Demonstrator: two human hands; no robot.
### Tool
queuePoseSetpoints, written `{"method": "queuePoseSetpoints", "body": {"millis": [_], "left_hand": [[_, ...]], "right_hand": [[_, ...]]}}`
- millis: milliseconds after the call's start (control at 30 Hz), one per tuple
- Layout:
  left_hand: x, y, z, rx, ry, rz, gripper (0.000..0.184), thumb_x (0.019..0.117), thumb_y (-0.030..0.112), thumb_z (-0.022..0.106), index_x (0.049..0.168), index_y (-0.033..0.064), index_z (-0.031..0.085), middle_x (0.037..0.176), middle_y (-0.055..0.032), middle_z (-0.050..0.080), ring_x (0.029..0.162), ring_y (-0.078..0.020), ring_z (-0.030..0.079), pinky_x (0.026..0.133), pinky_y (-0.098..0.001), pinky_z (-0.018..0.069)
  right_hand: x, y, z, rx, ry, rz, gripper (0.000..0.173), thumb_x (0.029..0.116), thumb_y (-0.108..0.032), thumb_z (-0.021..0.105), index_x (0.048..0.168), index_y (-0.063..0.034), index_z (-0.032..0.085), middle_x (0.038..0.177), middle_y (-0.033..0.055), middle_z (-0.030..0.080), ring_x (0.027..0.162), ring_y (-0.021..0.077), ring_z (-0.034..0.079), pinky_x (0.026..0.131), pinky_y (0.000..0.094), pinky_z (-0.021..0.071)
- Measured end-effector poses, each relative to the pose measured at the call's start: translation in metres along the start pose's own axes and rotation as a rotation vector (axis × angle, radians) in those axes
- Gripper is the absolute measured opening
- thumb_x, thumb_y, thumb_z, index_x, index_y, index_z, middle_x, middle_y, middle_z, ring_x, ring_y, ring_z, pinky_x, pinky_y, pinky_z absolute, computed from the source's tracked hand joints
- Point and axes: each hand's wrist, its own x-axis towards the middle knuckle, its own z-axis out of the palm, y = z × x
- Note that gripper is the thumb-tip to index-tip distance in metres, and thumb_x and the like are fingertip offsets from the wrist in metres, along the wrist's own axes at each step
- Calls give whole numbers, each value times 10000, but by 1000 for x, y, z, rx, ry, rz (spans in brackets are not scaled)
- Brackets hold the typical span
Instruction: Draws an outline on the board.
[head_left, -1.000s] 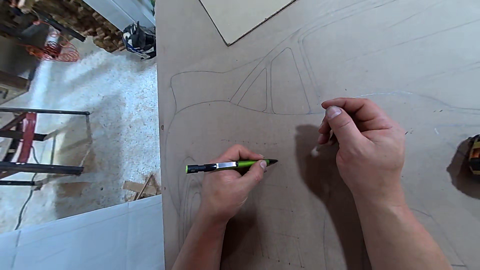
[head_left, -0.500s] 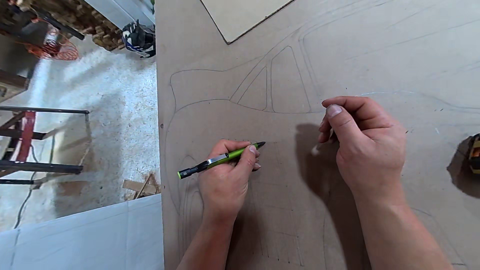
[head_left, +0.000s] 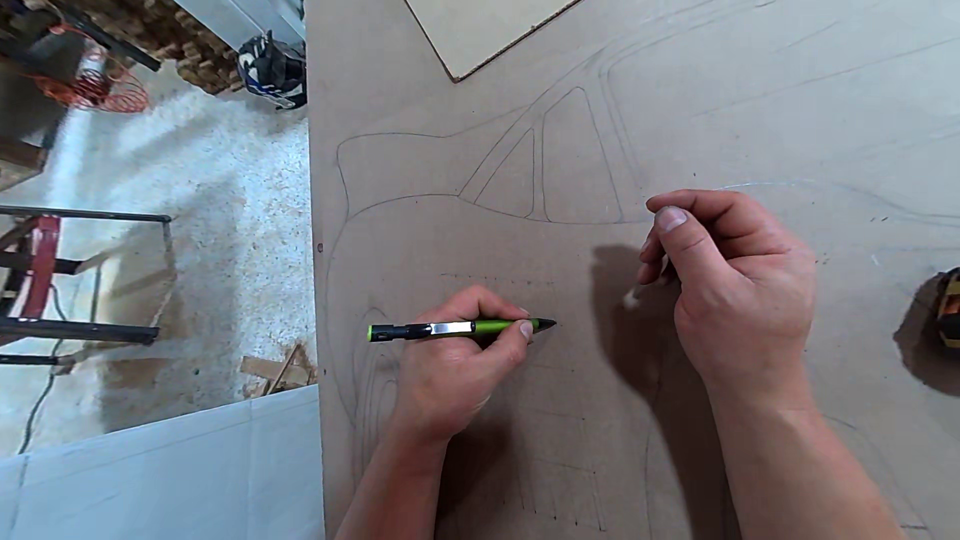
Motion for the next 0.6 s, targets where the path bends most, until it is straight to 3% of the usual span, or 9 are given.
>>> {"method": "queuePoseSetpoints", "body": {"millis": [333, 600], "left_hand": [[0, 6, 9, -8, 162, -80, 87, 919, 60, 747, 1002, 66, 720, 841, -107, 757, 676, -220, 739, 612, -332, 651], [0, -3, -14, -41, -174, 38, 73, 851, 86, 752, 912, 95, 714, 836, -89, 721, 605, -181, 673, 506, -292, 591]], "right_hand": [[-1, -1, -1, -4, -17, 15, 188, 1064, -167, 569, 1157, -63, 696, 839, 17, 694, 666, 131, 678, 559, 261, 601], [0, 1, 0, 5, -9, -10, 162, 1049, -144, 585, 1117, -51, 699, 814, 3, 693, 660, 107, 674, 556, 244, 596]]}}
